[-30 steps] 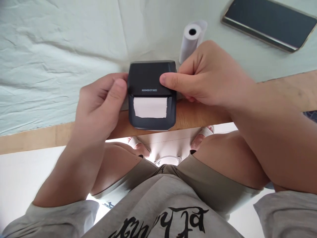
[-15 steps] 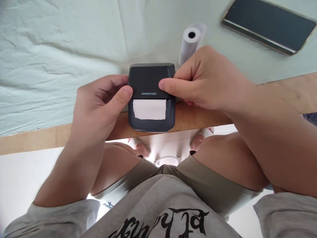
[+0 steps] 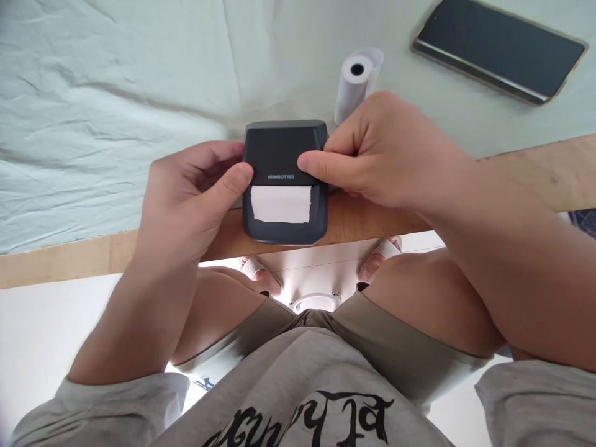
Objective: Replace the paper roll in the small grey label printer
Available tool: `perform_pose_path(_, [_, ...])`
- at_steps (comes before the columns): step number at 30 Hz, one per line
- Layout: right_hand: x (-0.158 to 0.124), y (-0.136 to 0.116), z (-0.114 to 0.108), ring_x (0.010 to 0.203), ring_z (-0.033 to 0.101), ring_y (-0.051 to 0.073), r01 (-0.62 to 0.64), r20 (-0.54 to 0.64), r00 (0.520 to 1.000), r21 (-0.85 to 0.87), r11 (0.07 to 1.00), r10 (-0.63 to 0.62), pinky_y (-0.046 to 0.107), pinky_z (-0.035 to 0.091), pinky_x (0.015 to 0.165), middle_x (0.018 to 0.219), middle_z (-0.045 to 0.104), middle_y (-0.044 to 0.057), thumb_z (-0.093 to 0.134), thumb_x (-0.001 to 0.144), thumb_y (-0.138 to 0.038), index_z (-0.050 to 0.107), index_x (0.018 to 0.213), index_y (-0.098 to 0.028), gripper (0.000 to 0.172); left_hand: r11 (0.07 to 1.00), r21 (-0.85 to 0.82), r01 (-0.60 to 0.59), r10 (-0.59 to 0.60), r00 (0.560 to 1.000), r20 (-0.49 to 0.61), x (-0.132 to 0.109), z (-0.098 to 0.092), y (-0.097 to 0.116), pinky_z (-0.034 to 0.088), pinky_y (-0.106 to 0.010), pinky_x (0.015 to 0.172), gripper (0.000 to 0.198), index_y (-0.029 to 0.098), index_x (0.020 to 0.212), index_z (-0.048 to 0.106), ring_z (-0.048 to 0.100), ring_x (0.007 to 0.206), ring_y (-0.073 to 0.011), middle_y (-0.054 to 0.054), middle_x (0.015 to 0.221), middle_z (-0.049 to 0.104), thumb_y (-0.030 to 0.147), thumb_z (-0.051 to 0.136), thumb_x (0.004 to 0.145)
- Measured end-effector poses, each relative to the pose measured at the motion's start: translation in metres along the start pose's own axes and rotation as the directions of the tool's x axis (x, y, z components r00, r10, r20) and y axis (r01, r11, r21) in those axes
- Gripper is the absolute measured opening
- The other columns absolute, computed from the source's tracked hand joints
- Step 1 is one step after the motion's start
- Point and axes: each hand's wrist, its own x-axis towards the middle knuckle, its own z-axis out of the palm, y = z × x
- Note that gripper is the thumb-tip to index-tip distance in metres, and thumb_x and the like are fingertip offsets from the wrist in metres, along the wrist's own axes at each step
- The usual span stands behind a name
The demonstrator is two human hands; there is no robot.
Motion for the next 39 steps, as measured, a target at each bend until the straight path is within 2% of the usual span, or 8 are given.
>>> perform_pose_path(5, [0.001,-0.002,-0.001,0.054,0.031,0.003,-0.035,0.011,0.999,0.011,0.999,0.035,0.032,0.028,0.054,0.056,0.032,0.000,0.069,0.100,-0.088,0.051,0.057,-0.015,0.086,1.000,-0.006,-0.013,0.013,1.000,0.018,0.000,0.001,0.000,0.075,-0.053,0.107,0.023,0.027,0.116,0.082,0.087,0.121,-0.0326,-0.002,0.122,0.089,0.049,0.079,0.112])
perform_pose_path(9, [0.002,0.000,-0.002,0.051,0.036,0.003,0.017,0.011,1.000,0.030,0.999,-0.017,0.034,0.029,0.054,0.050,0.043,0.000,0.068,0.100,-0.087,0.057,0.056,-0.018,0.084,0.997,0.061,-0.042,0.044,0.999,-0.031,-0.006,0.005,-0.001,0.070,-0.051,0.102,0.030,0.028,0.122,0.083,0.084,0.116,-0.0310,-0.003,0.118,0.087,0.054,0.070,0.117])
perform_pose_path(13, [0.003,0.005,-0.002,0.049,0.037,0.004,0.047,0.005,0.999,0.026,0.999,-0.047,0.035,0.032,0.055,0.049,0.047,0.000,0.068,0.100,-0.089,0.058,0.058,-0.019,0.082,0.987,0.124,-0.105,0.115,0.991,-0.073,-0.010,0.009,-0.007,0.064,-0.051,0.092,0.053,0.033,0.111,0.087,0.078,0.100,-0.0293,-0.003,0.098,0.081,0.073,0.053,0.120])
perform_pose_path(17, [0.004,0.002,-0.002,0.050,0.038,0.004,0.002,0.000,1.000,0.038,0.999,-0.002,0.033,0.032,0.058,0.049,0.048,-0.001,0.074,0.105,-0.067,0.060,0.057,-0.018,0.070,0.985,0.139,-0.100,0.102,0.995,-0.013,-0.012,0.007,-0.010,0.064,-0.051,0.097,0.074,0.035,0.115,0.086,0.077,0.113,-0.0334,-0.004,0.100,0.082,0.095,0.044,0.111])
perform_pose_path(20, [0.004,-0.004,-0.002,0.052,0.039,0.004,-0.043,0.021,0.999,0.052,0.998,0.042,0.032,0.034,0.061,0.050,0.049,-0.002,0.076,0.106,-0.057,0.062,0.058,-0.018,0.063,0.990,0.113,-0.085,0.086,0.996,0.004,-0.012,0.006,-0.007,0.064,-0.052,0.098,0.073,0.032,0.112,0.084,0.078,0.112,-0.0330,-0.004,0.105,0.083,0.091,0.043,0.113])
perform_pose_path(27, [0.005,-0.006,-0.002,0.050,0.040,0.004,-0.059,0.017,0.998,0.086,0.995,0.057,0.032,0.038,0.060,0.050,0.049,-0.002,0.078,0.105,-0.058,0.061,0.058,-0.019,0.063,0.990,0.136,-0.036,0.033,0.999,0.026,-0.012,0.006,-0.002,0.061,-0.055,0.101,0.071,0.033,0.111,0.081,0.077,0.117,-0.0364,-0.006,0.111,0.081,0.092,0.041,0.113])
perform_pose_path(32, [0.004,-0.009,-0.002,0.050,0.039,0.003,-0.086,0.020,0.996,0.082,0.993,0.085,0.032,0.041,0.063,0.050,0.048,-0.002,0.077,0.106,-0.055,0.060,0.058,-0.018,0.063,0.989,0.106,-0.107,0.108,0.994,-0.006,-0.013,0.008,-0.002,0.057,-0.054,0.091,0.063,0.030,0.098,0.077,0.072,0.097,-0.0305,-0.006,0.099,0.076,0.081,0.047,0.118])
perform_pose_path(39, [0.004,-0.010,-0.001,0.050,0.039,0.004,-0.087,0.015,0.996,0.092,0.992,0.086,0.033,0.036,0.060,0.050,0.049,-0.002,0.076,0.107,-0.052,0.059,0.056,-0.018,0.063,0.983,0.139,-0.120,0.120,0.993,0.012,-0.014,0.008,0.000,0.057,-0.055,0.090,0.062,0.031,0.102,0.077,0.072,0.101,-0.0329,-0.007,0.103,0.078,0.083,0.047,0.117])
